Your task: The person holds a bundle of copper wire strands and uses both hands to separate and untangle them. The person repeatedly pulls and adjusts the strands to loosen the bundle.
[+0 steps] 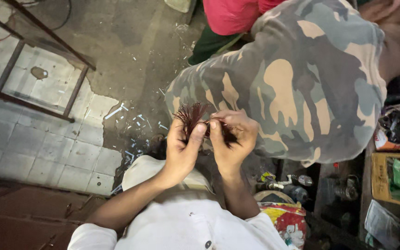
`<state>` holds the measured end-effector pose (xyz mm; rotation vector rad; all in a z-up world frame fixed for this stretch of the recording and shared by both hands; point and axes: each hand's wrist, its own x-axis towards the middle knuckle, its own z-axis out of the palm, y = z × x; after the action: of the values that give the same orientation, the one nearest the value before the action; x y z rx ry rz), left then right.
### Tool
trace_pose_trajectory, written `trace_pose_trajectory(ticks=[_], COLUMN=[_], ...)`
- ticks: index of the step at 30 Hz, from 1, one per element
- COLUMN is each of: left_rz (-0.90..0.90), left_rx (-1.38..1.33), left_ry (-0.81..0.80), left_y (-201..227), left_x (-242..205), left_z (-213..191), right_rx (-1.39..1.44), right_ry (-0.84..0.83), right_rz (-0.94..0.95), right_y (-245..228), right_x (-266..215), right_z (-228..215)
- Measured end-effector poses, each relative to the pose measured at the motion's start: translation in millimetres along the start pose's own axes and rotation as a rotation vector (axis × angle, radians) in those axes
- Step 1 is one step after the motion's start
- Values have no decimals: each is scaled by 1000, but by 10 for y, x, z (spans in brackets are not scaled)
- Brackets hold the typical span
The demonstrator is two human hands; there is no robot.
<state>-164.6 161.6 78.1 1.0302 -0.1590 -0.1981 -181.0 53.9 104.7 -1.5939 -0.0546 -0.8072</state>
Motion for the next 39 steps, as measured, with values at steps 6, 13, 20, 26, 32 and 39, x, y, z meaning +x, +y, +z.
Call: trace_pose_trajectory(ticks=[6,13,20,26,32,39], left_rz=[-67,28,15,17,-63,-123], left_rx=[24,0,163,210,-16,62], left_ry=[43,-17,-185,-176,-107,-71], left_y=[-9,76,487,884,1224,1641], left_x=[-99,-123,114,268,492,590], left_z=[15,-118,-581,-1462,-2219,-2522], right_rx=[41,-45,94,-93,-224,-59], right_ry=[-64,-155,-89,-170,-247,-186], right_rz=[17,48,182,70,84,141], right_y=[-44,-81,14,-23,-71,-188], right_x=[25,-25,-91,-188,-210,-143], right_z=[-68,-14,409,1290,2269,2773])
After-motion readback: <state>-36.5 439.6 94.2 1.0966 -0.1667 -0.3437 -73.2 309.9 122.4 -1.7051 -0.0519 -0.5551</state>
